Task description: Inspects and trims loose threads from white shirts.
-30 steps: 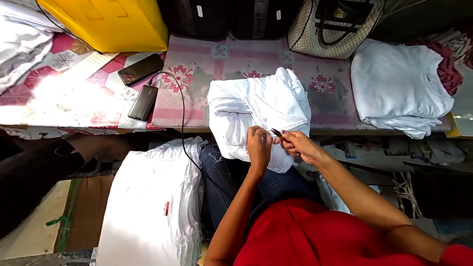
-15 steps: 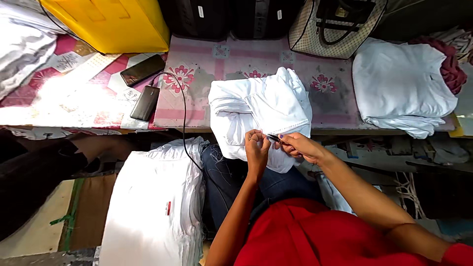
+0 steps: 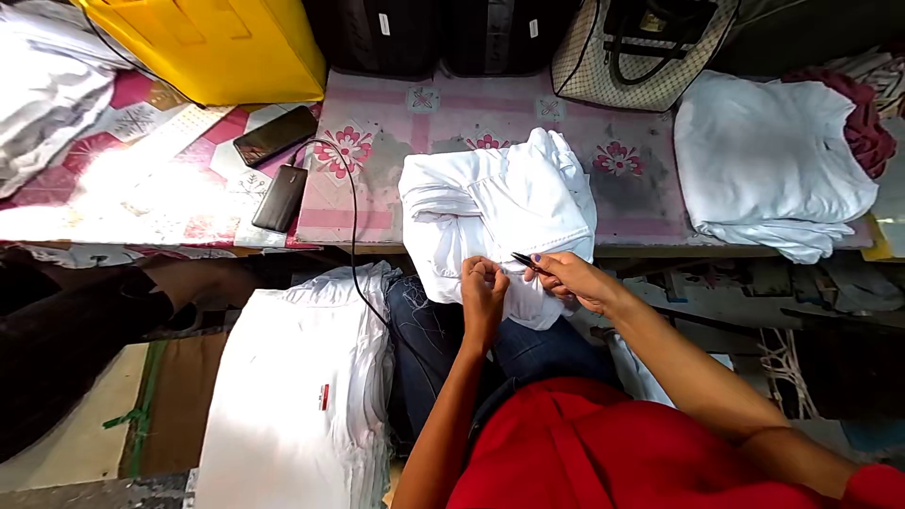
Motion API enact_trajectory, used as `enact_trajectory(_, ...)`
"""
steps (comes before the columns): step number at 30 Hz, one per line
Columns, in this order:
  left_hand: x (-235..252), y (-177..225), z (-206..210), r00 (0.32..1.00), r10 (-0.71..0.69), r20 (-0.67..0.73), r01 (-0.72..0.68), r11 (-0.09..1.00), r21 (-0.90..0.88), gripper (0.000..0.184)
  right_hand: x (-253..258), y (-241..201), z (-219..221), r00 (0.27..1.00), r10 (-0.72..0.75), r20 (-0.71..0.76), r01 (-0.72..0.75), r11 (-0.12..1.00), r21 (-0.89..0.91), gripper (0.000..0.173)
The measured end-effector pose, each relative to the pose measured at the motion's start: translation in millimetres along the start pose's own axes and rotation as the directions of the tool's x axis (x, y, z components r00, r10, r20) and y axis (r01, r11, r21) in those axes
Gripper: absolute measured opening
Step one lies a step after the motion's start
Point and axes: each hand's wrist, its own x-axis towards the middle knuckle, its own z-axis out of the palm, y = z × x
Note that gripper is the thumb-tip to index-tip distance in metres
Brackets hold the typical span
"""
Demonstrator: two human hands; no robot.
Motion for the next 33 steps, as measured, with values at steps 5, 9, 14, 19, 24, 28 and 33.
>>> enact_trajectory(5,-14.5,1.6,-67.4,0.979,0.019,-0.203,0.072,0.899,0.432,0.020,-28.6,15.1,-34.6,0.779,-0.481,-0.402,0.331,0.860,-0.387,0.022)
enact_trajectory(9,-16.3,24.5,-50.9,0.926,0.293,-0.238,-0.150,0.864,0.481,0.024,-18.7,19.2,-56.0,0.638,-0.536,-0.553,0.082,0.761,-0.643,0.043)
enact_trajectory(14,-1.6,41.6,47.2,0.690,0.710,0.141,-0.682,0.574,0.453,0.018,-21.3,-25.4,-9.7,0.559,-0.665,-0.495,0.288,0.716,-0.636,0.019)
enact_trajectory(19,47.3,55.3,2.2,0.869,0.491,-0.058,-0.444,0.826,0.347,0.042,-34.1,-42.6,-12.0,0.495,-0.782,-0.380,0.498,0.613,-0.614,0.025)
enact_trajectory(24,51.2,28.3,-55.3,0.866,0.381,-0.323,-0.249,0.890,0.383,0.047,-18.0,8.7,-58.2,0.635,-0.724,-0.271,0.403,0.609,-0.683,0.015)
enact_trajectory(28,12.1,23.5,0.5,0.866,0.493,-0.082,-0.458,0.848,0.265,0.023,11.6,48.4,-67.7,0.609,-0.754,-0.247,0.319,0.518,-0.794,0.019)
enact_trajectory(33,29.8,33.8,49.0,0.808,0.572,0.144,-0.586,0.753,0.298,0.030,-5.3,10.5,-41.8,0.447,-0.879,-0.165,0.454,0.381,-0.805,0.012)
